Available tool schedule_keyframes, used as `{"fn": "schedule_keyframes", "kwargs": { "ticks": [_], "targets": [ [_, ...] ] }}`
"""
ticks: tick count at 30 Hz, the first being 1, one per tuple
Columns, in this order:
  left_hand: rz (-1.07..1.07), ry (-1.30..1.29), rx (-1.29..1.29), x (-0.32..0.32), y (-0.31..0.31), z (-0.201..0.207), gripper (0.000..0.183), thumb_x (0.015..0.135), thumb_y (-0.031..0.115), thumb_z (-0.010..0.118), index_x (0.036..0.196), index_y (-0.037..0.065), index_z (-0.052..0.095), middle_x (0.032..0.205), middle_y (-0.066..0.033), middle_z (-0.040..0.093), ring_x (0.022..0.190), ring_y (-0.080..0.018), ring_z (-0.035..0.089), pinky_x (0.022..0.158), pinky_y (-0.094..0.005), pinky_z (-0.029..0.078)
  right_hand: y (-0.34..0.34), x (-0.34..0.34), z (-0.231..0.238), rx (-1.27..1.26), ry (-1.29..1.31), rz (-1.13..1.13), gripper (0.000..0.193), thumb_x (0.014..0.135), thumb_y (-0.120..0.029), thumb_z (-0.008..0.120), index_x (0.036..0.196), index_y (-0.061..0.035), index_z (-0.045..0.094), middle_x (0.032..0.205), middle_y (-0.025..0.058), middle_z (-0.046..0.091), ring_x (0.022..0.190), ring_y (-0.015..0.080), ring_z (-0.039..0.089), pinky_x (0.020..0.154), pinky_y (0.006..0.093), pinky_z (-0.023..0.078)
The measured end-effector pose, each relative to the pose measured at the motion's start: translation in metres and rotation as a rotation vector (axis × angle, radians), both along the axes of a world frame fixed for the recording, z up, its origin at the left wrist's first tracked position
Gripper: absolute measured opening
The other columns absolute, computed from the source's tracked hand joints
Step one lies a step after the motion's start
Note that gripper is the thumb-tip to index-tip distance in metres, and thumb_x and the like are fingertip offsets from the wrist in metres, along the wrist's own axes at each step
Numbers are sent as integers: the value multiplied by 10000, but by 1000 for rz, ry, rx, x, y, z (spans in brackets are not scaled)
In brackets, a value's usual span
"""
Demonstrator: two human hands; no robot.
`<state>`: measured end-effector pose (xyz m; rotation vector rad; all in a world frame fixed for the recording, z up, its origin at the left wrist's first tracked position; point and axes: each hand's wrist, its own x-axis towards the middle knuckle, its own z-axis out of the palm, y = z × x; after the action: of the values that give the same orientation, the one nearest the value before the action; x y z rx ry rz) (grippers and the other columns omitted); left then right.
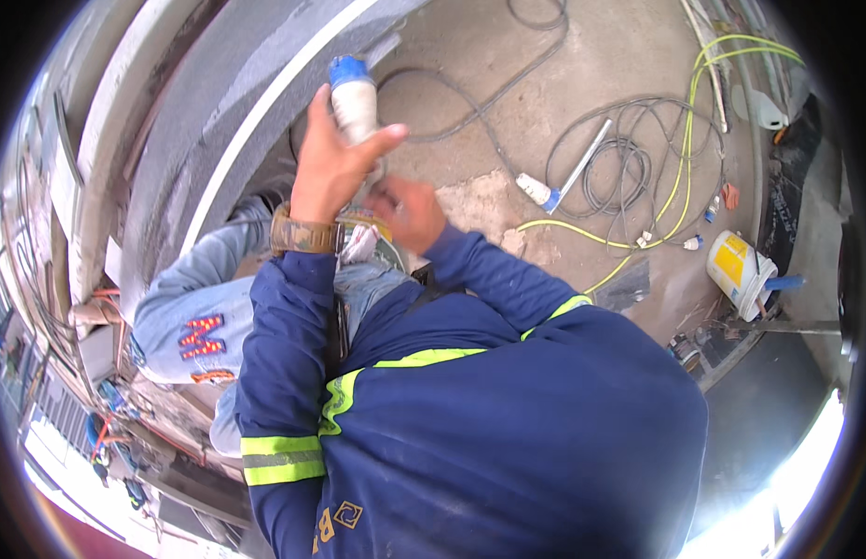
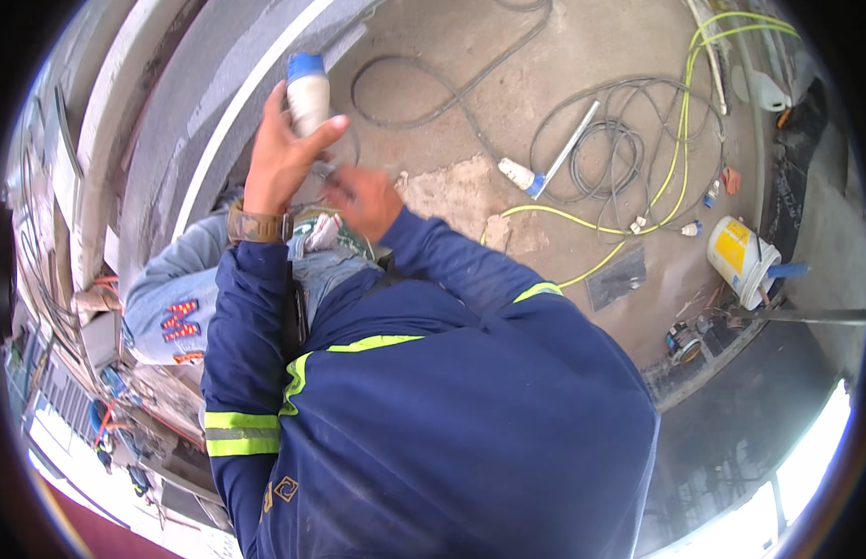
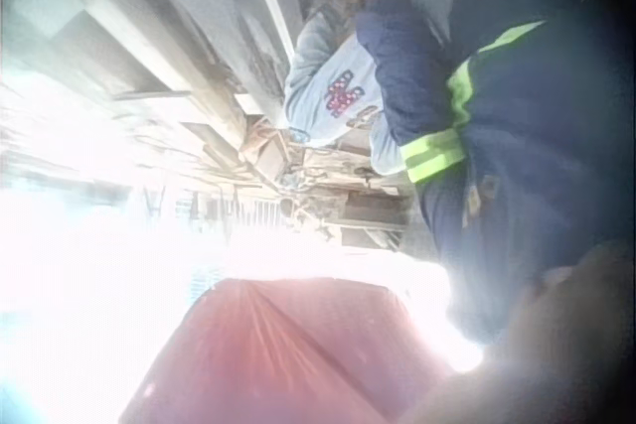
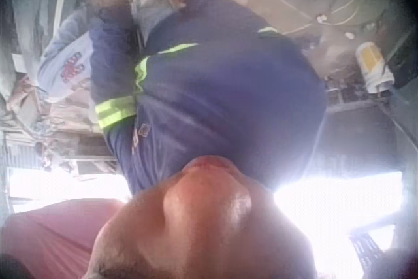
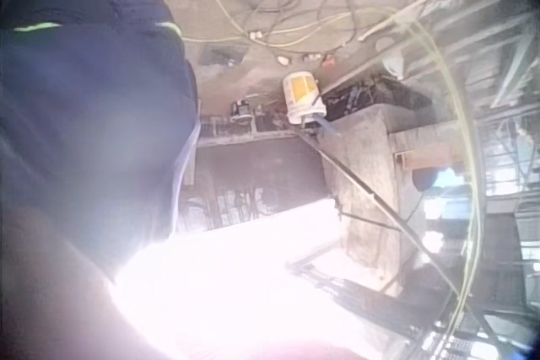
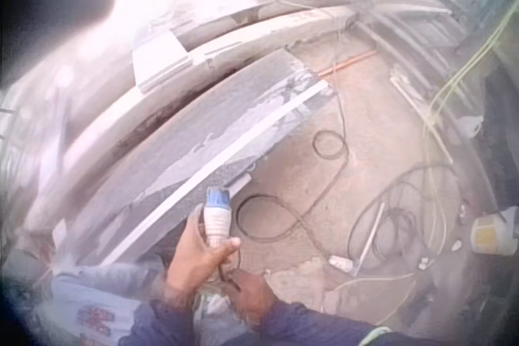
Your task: The person kneels on a construction floor and uses an angle grinder to cut a dark stone slab. They adjust the tool, reposition the slab, and continue cutting along a marked line while another worker is visible nearby.
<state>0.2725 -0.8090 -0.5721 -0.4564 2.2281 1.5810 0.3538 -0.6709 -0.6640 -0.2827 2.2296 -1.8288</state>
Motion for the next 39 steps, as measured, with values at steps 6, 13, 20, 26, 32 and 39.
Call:
{"fn": "schedule_keyframes", "kwargs": {
  "ticks": [6, 13, 20, 26, 32, 39],
  "targets": [
    [299, 378, -208, 19, -93, 58, 421, 802, 114, 715, 1166, -21, 551, 981, -64, 650, 848, -133, 600, 790, -283, 480, 150, 12, -183, 853, -34, -537, 406, 831, -344, 747, 1064, -25, 651, 907, 185, 653, 885, 327, 638, 825, 429, 502],
    [494, 565, -486, 94, -182, 91, 469, 932, 340, 667, 1247, 10, 557, 1013, -61, 620, 861, -141, 571, 765, -289, 474, 303, 26, -292, 1168, -824, -750, 396, 837, -336, 743, 1082, -39, 653, 961, 134, 676, 879, 288, 665, 789, 407, 535],
    [377, 602, -332, 146, -170, 101, 540, 892, 264, 731, 1307, -16, 528, 1125, -82, 636, 1070, -173, 578, 950, -310, 449, 309, -43, -296, -125, -806, -1194, 386, 843, -329, 738, 1100, -53, 655, 1015, 84, 700, 872, 249, 691, 754, 385, 568],
    [499, 489, 90, 158, -176, 99, 459, 989, 398, 574, 1243, 17, 567, 956, -60, 634, 702, -70, 513, 625, -225, 421, 142, -156, -52, -327, -418, -313, 473, 772, -95, 820, 1159, -52, 552, 970, 60, 625, 855, 183, 653, 774, 352, 563],
    [486, 446, 237, 164, -188, 96, 453, 981, 403, 590, 1210, 13, 597, 892, -27, 622, 649, -58, 479, 597, -215, 397, -17, -135, 130, -117, -190, 530, 708, 692, -149, 875, 1251, -20, 460, 1149, 102, 614, 993, 205, 633, 904, 355, 518],
    [330, 682, -27, 171, -181, 108, 504, 906, 362, 702, 1193, -43, 618, 998, -126, 692, 916, -178, 647, 823, -303, 501, -90, -102, 217, 299, 499, 872, 788, 725, -289, 849, 1352, 3, 472, 1107, 220, 636, 1013, 355, 653, 875, 393, 511]
  ]
}}
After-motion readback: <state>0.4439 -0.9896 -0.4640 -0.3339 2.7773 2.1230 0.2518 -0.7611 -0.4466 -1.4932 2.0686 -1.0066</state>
